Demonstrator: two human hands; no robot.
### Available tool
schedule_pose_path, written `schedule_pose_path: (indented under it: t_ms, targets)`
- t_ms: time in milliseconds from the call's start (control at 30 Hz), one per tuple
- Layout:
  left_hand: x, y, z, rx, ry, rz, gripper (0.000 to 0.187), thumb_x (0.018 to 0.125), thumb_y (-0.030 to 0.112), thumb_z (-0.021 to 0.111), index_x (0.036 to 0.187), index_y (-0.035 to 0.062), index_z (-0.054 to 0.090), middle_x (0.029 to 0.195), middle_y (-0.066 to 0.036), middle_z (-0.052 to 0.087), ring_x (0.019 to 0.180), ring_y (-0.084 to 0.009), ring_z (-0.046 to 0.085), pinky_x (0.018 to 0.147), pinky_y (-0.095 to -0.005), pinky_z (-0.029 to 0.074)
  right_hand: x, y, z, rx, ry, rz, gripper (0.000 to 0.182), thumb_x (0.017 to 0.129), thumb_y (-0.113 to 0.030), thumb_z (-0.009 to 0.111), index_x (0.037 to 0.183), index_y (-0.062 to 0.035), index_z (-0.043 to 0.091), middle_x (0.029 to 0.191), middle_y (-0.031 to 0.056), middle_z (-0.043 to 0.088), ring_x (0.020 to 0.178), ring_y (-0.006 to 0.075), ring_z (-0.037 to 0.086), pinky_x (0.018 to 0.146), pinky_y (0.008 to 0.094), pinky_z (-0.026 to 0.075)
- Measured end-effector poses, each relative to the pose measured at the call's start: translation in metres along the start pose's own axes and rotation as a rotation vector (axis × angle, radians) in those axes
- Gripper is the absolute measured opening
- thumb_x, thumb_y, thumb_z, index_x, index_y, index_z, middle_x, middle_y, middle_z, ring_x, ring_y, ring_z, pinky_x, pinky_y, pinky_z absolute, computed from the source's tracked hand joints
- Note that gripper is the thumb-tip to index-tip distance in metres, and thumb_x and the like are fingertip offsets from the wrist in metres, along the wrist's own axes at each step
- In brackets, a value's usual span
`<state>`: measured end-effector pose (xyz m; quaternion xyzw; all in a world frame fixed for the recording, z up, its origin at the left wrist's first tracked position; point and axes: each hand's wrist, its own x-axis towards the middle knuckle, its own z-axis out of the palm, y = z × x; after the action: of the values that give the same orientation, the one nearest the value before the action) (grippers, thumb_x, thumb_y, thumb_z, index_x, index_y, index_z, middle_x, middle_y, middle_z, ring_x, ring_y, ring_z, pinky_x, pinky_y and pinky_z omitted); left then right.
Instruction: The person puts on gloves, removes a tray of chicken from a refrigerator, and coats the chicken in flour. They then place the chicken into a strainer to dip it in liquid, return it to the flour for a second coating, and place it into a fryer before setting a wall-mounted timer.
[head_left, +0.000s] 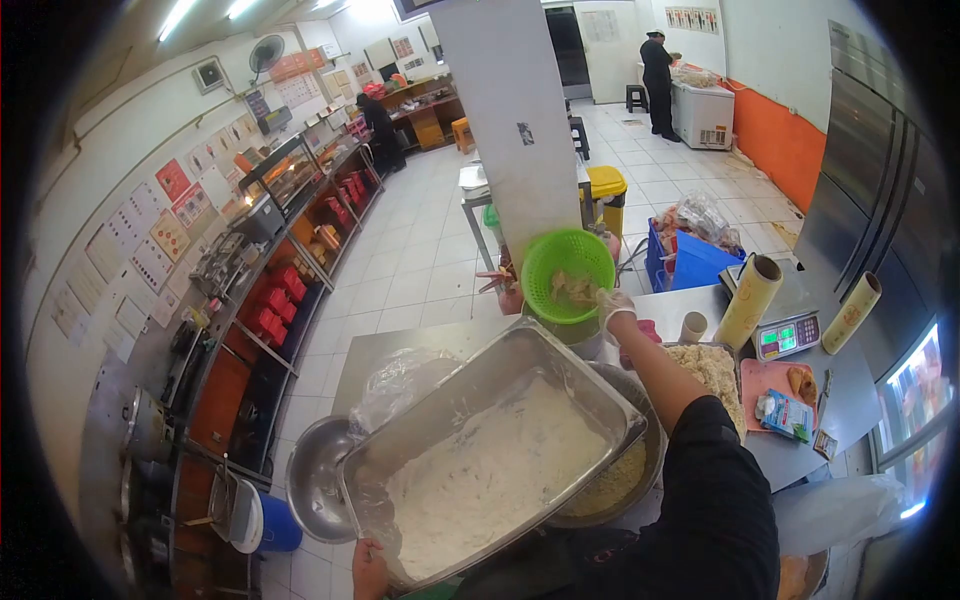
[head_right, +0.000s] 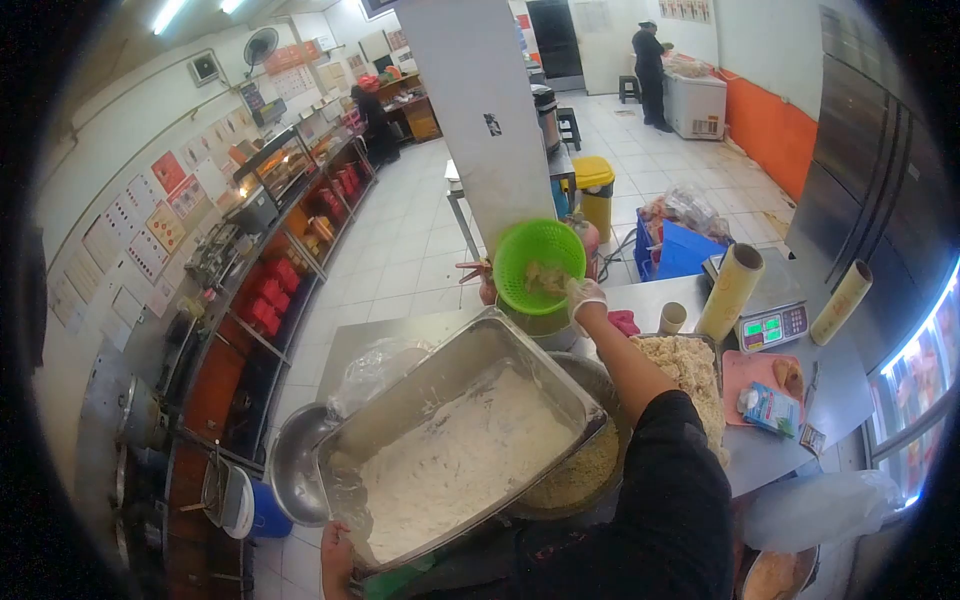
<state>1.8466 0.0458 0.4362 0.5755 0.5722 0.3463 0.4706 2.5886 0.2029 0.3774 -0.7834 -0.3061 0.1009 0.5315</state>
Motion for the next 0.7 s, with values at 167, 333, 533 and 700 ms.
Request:
schedule_pose_path:
  t_ms: [167,333,533,700]
  targets:
    - [0.0,-0.001,-0.001,-0.079,-0.022,-0.023,0.034,0.071,-0.008,0.042,0.099,0.0091,0.051,0.097,-0.004,0.052,0.083,-0.0111,0.05,0.073,-0.0219,0.042,-0.02,-0.053,-0.033,-0.061,-0.063,-0.017,0.049,0.095,-0.045,0.05,0.098,0.0008,0.068,0.087,0.0229,0.069,0.081,0.0361,0.067,0.074,0.0436,0.049]
    - [-0.004,0.003,0.0,0.049,0.017,-0.014,0.032,0.073,-0.007,0.042,0.099,0.0101,0.052,0.093,-0.003,0.052,0.078,-0.0102,0.05,0.067,-0.0225,0.041,-0.007,-0.034,-0.02,-0.007,-0.007,-0.098,0.051,0.096,-0.047,0.052,0.093,0.0012,0.068,0.082,0.0231,0.068,0.079,0.0356,0.066,0.071,0.0442,0.048]
    - [-0.002,-0.006,-0.001,0.081,0.009,-0.027,0.032,0.073,-0.006,0.043,0.098,0.0109,0.053,0.083,0.0,0.047,0.069,-0.0075,0.044,0.059,-0.023,0.035,-0.036,-0.062,-0.033,-0.112,0.065,-0.189,0.049,0.096,-0.045,0.051,0.089,0.0001,0.068,0.079,0.0236,0.066,0.078,0.038,0.065,0.07,0.0459,0.047]
    - [-0.014,0.043,0.013,0.175,0.023,-0.022,0.031,0.074,-0.006,0.044,0.098,0.0113,0.054,0.077,0.003,0.04,0.061,-0.0043,0.036,0.051,-0.0238,0.027,-0.038,-0.06,-0.031,-0.119,0.077,-0.219,0.045,0.097,-0.041,0.051,0.085,-0.0011,0.067,0.077,0.0231,0.065,0.074,0.0367,0.065,0.067,0.047,0.046]
